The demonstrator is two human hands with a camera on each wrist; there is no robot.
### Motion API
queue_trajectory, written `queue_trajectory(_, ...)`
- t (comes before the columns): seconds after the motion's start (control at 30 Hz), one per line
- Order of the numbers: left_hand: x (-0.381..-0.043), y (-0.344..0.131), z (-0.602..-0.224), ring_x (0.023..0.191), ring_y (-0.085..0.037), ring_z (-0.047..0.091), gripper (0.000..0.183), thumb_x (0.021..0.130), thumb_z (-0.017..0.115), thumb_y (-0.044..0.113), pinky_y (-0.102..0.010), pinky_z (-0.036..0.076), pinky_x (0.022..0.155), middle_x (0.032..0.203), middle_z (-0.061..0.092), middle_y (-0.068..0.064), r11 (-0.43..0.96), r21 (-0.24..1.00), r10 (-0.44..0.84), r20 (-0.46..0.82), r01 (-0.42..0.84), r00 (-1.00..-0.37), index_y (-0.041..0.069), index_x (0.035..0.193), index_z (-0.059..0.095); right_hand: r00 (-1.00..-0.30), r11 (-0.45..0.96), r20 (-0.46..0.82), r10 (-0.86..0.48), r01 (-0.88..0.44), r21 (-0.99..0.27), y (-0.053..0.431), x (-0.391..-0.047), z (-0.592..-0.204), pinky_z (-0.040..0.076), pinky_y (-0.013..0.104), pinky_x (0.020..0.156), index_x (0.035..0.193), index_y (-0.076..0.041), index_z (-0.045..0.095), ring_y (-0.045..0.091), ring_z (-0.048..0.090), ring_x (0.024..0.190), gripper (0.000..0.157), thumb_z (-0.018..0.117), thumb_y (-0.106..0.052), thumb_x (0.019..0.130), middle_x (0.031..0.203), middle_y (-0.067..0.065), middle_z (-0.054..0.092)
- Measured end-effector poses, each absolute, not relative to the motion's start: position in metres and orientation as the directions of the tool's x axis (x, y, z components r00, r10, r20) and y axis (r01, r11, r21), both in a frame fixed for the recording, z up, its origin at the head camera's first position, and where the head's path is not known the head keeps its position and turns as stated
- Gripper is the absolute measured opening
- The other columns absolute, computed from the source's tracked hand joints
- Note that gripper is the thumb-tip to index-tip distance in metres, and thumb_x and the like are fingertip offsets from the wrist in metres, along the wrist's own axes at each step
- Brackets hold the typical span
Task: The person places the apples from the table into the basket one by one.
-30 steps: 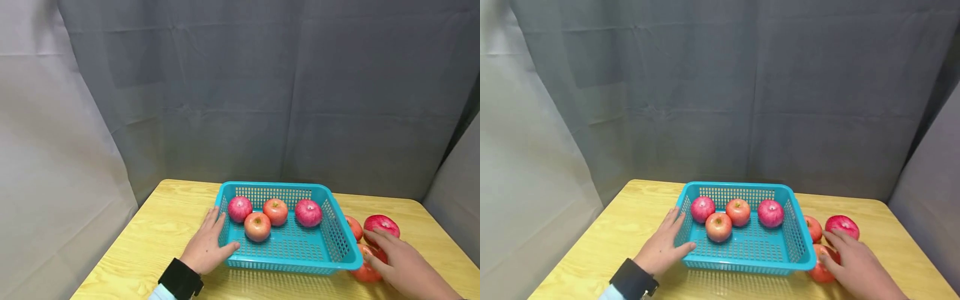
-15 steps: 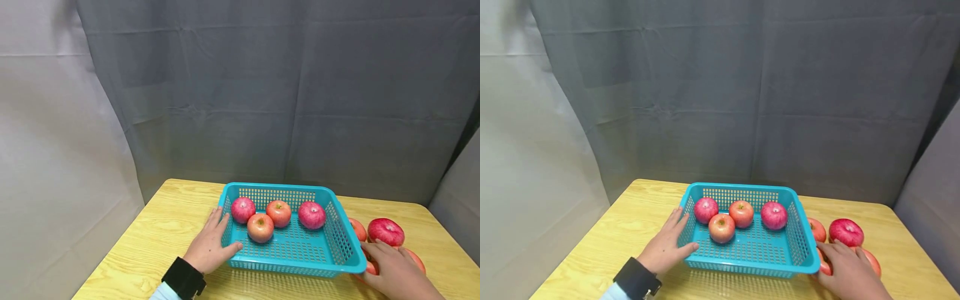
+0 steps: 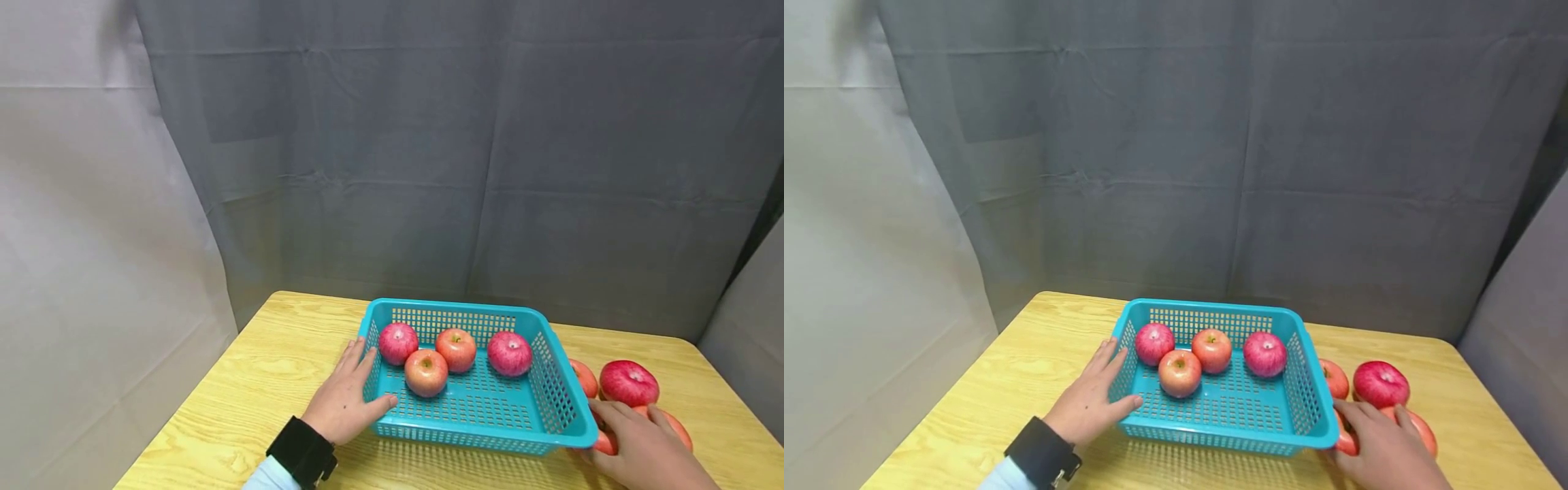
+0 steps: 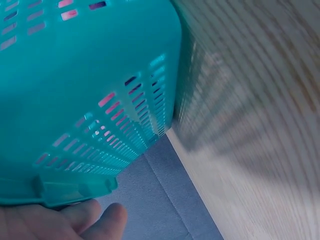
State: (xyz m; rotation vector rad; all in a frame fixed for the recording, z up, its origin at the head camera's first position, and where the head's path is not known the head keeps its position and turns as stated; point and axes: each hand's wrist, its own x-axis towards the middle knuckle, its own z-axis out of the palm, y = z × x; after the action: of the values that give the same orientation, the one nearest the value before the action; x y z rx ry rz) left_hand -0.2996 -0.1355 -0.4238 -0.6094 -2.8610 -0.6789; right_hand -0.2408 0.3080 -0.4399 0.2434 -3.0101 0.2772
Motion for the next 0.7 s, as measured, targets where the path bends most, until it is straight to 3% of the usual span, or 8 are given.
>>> queue_trajectory(0.17,-0.301,-0.135,-0.425,0.139,-0.025,0.004,0.093,0.082,0.047,0.073,-0.054,0.034,0.104,0.156,0.014,-0.011,0.812,0.406,0.354,0.228,0.419,-0.907,0.008,0.147,0.032,-0.969,0.960,0.180,-0.167,-0.202,-0.193,0.307,-0.235,-0.430,0.036,0.065,0.088,0.124,-0.009,0.058,0.031,0.051,0.104,0.069,0.077,-0.049,0.071,0.116,0.007,0.060)
queue_trajectory(0.27,-0.301,-0.135,-0.425,0.139,-0.025,0.005,0.093,0.082,0.047,0.073,-0.054,0.034,0.103,0.156,0.015,-0.011,0.812,0.404,0.353,0.236,0.421,-0.906,0.008,0.146,0.032,-0.965,0.949,0.207,-0.161,-0.209,-0.237,0.308,-0.232,-0.421,0.048,0.052,0.076,0.121,-0.014,0.058,0.022,0.052,0.091,0.061,0.079,-0.040,0.070,0.103,-0.002,0.060)
queue_trajectory(0.33,-0.301,-0.135,-0.425,0.139,-0.025,0.005,0.092,0.082,0.047,0.072,-0.054,0.035,0.103,0.156,0.015,-0.011,0.813,0.403,0.351,0.237,0.420,-0.906,0.008,0.147,0.032,-0.963,0.939,0.218,-0.158,-0.215,-0.268,0.310,-0.231,-0.415,0.048,0.040,0.066,0.112,-0.020,0.058,0.016,0.052,0.081,0.050,0.080,-0.032,0.070,0.089,-0.007,0.058)
queue_trajectory(0.4,-0.301,-0.135,-0.425,0.139,-0.025,0.005,0.092,0.082,0.048,0.072,-0.054,0.035,0.102,0.156,0.015,-0.011,0.814,0.402,0.349,0.237,0.419,-0.906,0.008,0.147,0.032,-0.966,0.936,0.209,-0.155,-0.211,-0.282,0.313,-0.231,-0.408,0.044,0.035,0.060,0.110,-0.022,0.055,0.015,0.049,0.075,0.048,0.080,-0.029,0.069,0.082,-0.008,0.054)
queue_trajectory(0.53,-0.301,-0.135,-0.425,0.139,-0.025,0.005,0.092,0.082,0.049,0.071,-0.054,0.036,0.102,0.156,0.015,-0.011,0.812,0.404,0.350,0.240,0.421,-0.906,0.008,0.146,0.033,-0.962,0.941,0.224,-0.156,-0.214,-0.262,0.319,-0.230,-0.392,0.046,0.037,0.063,0.117,-0.021,0.053,0.018,0.050,0.083,0.054,0.078,-0.023,0.069,0.093,-0.004,0.055)
queue_trajectory(0.7,-0.301,-0.135,-0.425,0.139,-0.026,0.006,0.091,0.082,0.049,0.071,-0.054,0.037,0.101,0.155,0.016,-0.012,0.811,0.400,0.353,0.250,0.428,-0.902,0.007,0.146,0.034,-0.959,0.950,0.236,-0.159,-0.213,-0.229,0.319,-0.232,-0.372,0.049,0.045,0.070,0.125,-0.016,0.052,0.025,0.051,0.094,0.057,0.075,-0.027,0.074,0.108,0.006,0.057)
